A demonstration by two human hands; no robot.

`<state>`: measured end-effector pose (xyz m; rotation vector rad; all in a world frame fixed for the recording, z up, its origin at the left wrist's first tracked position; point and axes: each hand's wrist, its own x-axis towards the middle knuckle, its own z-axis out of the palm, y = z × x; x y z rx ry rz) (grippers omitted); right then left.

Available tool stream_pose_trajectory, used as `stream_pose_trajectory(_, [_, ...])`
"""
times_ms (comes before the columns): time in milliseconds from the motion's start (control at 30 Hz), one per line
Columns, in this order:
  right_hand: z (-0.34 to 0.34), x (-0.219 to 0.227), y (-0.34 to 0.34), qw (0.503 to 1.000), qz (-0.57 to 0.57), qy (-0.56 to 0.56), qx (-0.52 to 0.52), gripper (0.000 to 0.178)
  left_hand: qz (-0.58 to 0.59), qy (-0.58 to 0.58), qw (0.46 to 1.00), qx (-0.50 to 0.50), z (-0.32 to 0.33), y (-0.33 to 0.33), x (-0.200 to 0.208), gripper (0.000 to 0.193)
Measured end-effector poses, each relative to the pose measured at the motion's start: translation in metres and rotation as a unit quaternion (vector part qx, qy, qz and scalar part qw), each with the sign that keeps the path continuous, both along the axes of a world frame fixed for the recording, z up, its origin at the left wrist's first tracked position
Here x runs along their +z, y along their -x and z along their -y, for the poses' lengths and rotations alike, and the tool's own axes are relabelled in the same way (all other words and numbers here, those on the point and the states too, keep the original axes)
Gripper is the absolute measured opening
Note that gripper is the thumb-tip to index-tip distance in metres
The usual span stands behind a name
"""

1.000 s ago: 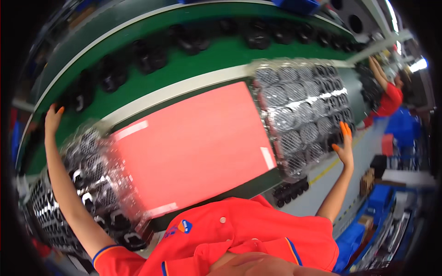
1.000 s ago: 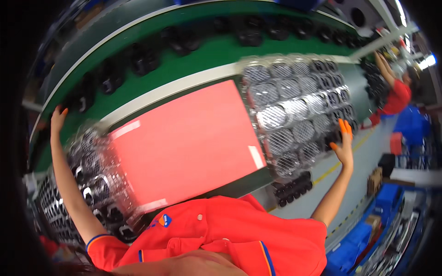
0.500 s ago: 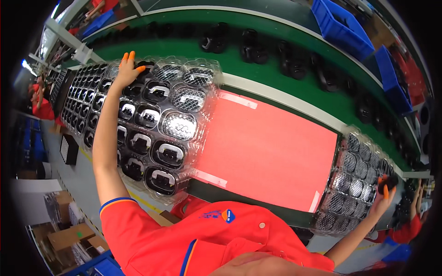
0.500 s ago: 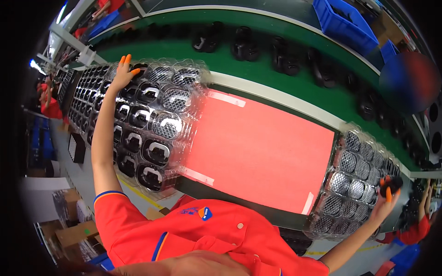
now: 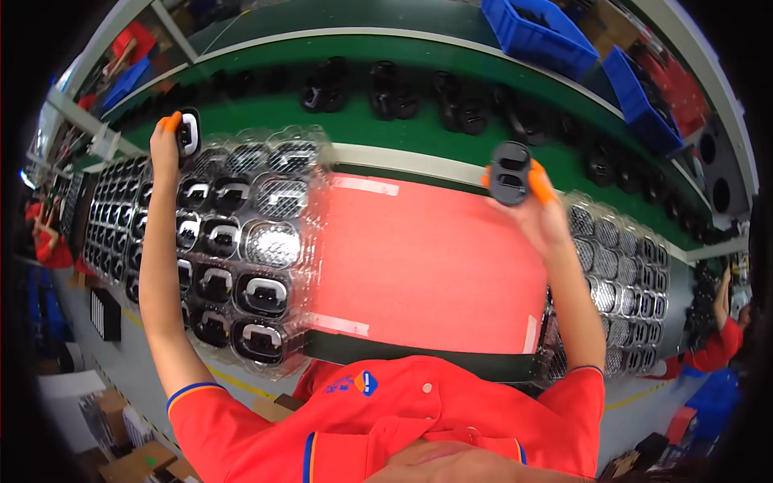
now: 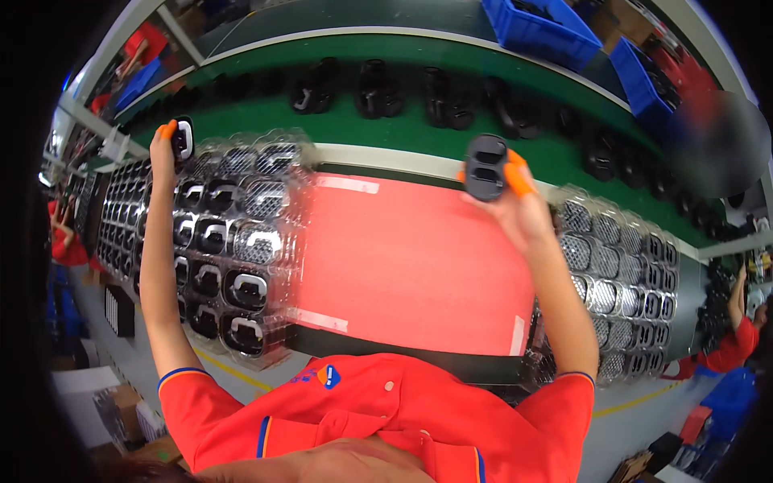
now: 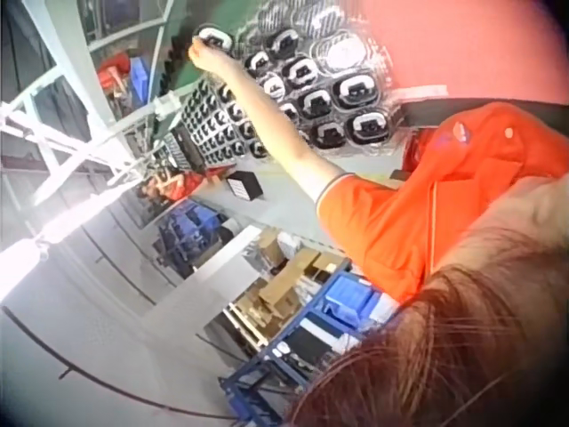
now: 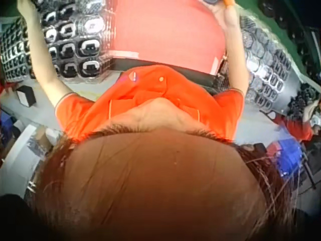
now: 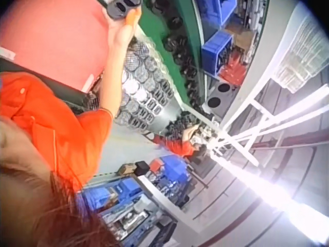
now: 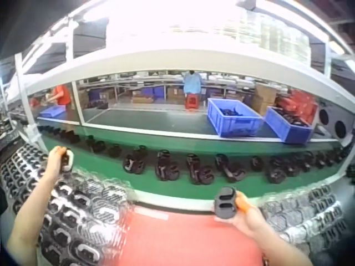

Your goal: Assembling electronic components on a production line.

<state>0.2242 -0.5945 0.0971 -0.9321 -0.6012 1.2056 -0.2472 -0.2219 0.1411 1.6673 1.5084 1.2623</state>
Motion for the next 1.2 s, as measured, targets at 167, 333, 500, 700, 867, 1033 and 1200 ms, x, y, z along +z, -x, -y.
stream_pose_trajectory(167, [-0.016, -0.002, 0.025, 0.997, -0.066, -0.026, 0.02, 0.042, 0.438, 0.269, 0.797, -0.318, 0.078, -0.142, 0.024, 0.054])
stream_pose_trajectory(333, [-0.02, -0.012, 0.038, 0.998, -0.059, -0.027, 0.02, 0.048, 0.349, 0.344, 0.759, -0.429, 0.163, -0.254, -0.007, 0.034])
stream_pose_trajectory(500, [-0.022, -0.013, 0.051, 1.0, -0.005, -0.006, -0.007, 0.055, 0.04, 0.159, 0.85, -0.5, 0.209, -0.292, -0.043, 0.065])
stream_pose_trajectory(700, [-0.02, -0.016, 0.049, 1.0, 0.001, 0.017, 0.0, 0.063, 0.083, 0.129, 0.84, -0.521, 0.225, -0.29, -0.043, 0.063])
stream_pose_trajectory(867, [-0.021, -0.03, 0.045, 0.999, 0.032, -0.034, -0.029, 0.063, 0.021, 0.076, 0.849, -0.522, 0.228, -0.288, -0.038, 0.064])
stream_pose_trajectory(1033, [-0.021, -0.032, 0.05, 0.992, 0.089, -0.072, -0.059, 0.062, 0.028, 0.099, 0.848, -0.52, 0.229, -0.287, -0.04, 0.068])
stream_pose_trajectory(1200, [-0.02, -0.03, 0.05, 0.999, -0.008, -0.032, -0.034, 0.063, -0.056, -0.086, 0.841, -0.532, 0.228, -0.28, -0.039, 0.069])
